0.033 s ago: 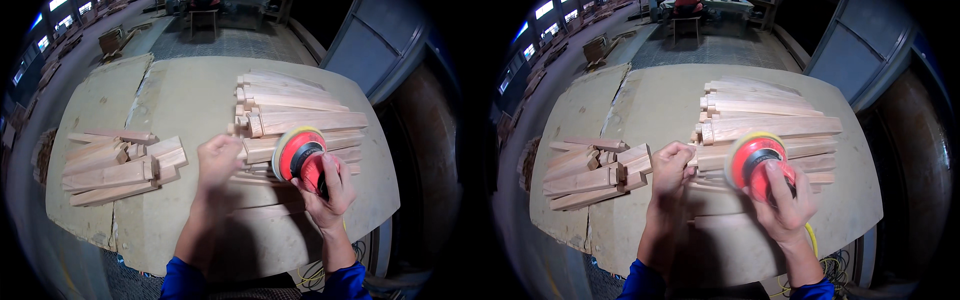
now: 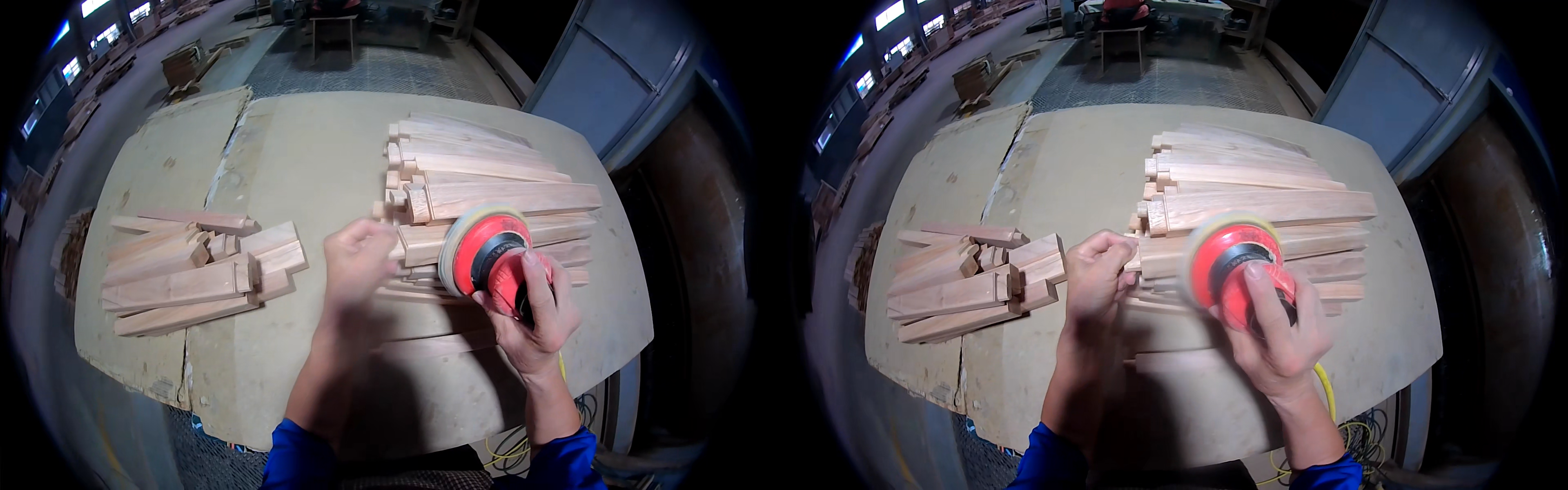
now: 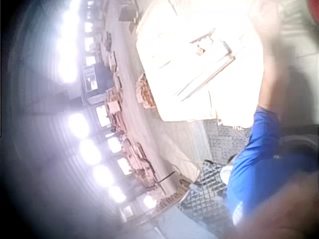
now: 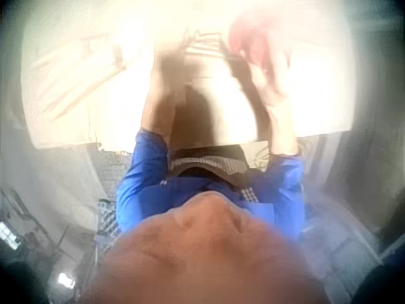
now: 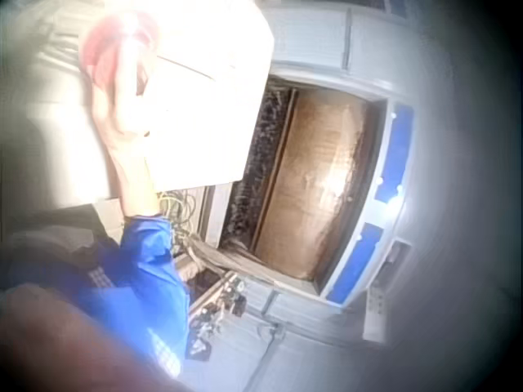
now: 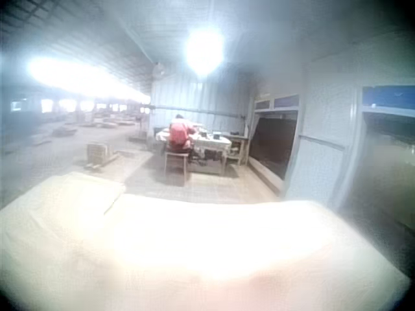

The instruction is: The person sands wooden slats using a power sander, turning each slat to sand multiple sides and placing them back into stacks on the workbench.

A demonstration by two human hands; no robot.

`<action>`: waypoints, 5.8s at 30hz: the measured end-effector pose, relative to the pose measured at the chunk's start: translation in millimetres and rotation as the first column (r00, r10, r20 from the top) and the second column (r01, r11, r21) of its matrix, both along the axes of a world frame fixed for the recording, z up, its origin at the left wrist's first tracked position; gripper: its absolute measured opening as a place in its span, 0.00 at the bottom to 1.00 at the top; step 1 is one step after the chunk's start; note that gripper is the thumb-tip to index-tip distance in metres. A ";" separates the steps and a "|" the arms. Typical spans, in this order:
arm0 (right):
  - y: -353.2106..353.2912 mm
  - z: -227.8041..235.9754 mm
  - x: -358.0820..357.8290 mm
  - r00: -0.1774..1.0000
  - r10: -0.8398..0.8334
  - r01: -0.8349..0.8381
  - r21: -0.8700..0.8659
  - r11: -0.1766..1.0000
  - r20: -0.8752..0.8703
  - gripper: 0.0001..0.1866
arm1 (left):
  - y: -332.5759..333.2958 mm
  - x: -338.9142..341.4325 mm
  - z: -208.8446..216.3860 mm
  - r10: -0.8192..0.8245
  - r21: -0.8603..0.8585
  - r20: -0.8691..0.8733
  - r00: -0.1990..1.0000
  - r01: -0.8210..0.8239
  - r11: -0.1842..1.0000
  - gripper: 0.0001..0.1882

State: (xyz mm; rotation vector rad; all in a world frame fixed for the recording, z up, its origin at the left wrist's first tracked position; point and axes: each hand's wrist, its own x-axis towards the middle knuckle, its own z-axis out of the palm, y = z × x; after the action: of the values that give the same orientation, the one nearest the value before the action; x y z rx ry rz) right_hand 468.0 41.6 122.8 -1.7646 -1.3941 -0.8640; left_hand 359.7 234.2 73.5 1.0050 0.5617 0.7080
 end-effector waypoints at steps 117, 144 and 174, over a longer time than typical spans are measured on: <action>-231.7 -168.8 -91.3 -0.817 0.518 0.180 0.742 0.646 -0.252 0.32 | -137.5 -309.6 -35.2 0.596 0.721 -0.636 0.490 0.652 0.234 0.22; -78.3 -35.0 -120.6 0.938 -0.097 -0.106 -0.545 0.831 -0.331 0.39 | -242.0 -343.8 -51.2 0.245 0.642 -0.603 0.759 0.280 0.713 0.21; -107.0 -43.1 -183.4 0.883 0.255 -0.420 -0.422 0.803 -0.394 0.37 | -235.6 -345.4 -74.6 0.160 0.473 -0.574 0.803 0.166 0.865 0.21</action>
State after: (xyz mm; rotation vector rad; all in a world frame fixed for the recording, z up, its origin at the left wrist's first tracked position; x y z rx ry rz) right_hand 284.6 -65.4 79.8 -1.8212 -1.7384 -0.0004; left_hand 14.3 -1.4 -1.1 1.7584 0.9545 0.5281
